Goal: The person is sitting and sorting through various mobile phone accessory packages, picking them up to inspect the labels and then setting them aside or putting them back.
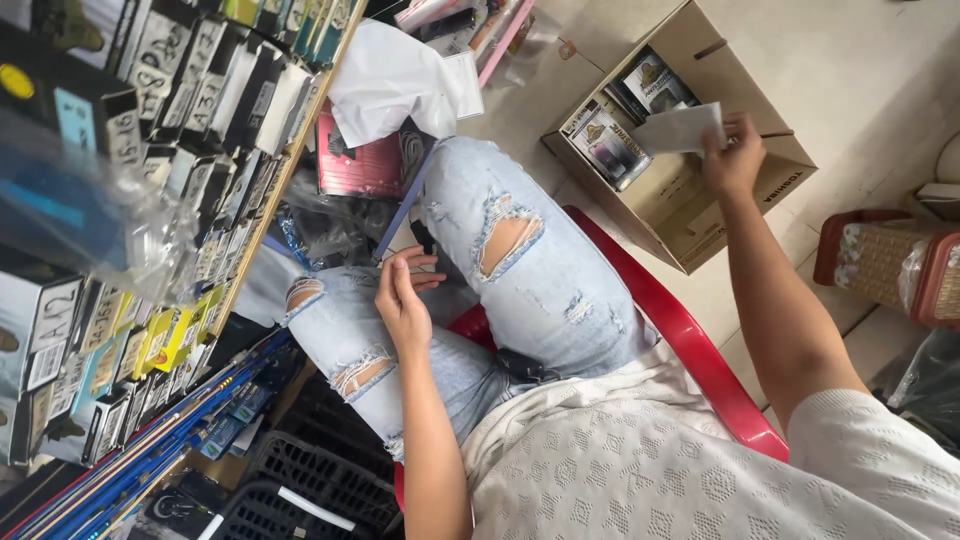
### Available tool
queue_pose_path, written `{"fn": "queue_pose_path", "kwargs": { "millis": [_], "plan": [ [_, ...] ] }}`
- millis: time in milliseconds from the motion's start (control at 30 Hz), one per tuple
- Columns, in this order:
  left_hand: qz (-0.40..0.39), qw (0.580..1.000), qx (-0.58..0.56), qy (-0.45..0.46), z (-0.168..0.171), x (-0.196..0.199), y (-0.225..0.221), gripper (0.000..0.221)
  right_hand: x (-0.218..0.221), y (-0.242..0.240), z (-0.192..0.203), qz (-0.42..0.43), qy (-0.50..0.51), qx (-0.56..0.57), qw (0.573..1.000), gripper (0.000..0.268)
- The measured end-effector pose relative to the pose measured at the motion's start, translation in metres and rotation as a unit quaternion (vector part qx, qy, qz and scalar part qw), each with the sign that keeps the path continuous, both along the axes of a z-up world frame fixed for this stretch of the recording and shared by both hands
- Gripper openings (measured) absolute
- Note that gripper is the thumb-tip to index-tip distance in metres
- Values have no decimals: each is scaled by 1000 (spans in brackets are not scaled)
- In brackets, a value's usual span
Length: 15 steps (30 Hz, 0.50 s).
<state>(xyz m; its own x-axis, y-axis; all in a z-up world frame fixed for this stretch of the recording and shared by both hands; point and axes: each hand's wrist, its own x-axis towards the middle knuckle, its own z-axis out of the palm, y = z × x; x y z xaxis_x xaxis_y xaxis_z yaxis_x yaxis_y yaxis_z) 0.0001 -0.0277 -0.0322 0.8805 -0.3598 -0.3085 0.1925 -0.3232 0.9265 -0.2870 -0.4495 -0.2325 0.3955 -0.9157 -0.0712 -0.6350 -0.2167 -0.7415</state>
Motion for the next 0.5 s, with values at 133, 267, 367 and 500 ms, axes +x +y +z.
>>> {"fn": "queue_pose_path", "kwargs": {
  "millis": [133, 267, 367, 500],
  "plan": [
    [-12, 1000, 12, -3, -1, -1, -6, 37, 13, -6, -25, -16, 68, -21, 997, 16],
    [-29, 999, 34, -3, -3, -1, -5, 34, 18, 1, -37, -30, 116, -27, 992, 15],
    [-46, 998, 45, -3, -8, -2, -5, 33, 20, 10, -39, -23, 132, -34, 990, 16],
    [-56, 996, 67, -10, -11, -3, -6, 32, 25, 19, -42, -20, 150, 5, 988, 21]
  ]
}}
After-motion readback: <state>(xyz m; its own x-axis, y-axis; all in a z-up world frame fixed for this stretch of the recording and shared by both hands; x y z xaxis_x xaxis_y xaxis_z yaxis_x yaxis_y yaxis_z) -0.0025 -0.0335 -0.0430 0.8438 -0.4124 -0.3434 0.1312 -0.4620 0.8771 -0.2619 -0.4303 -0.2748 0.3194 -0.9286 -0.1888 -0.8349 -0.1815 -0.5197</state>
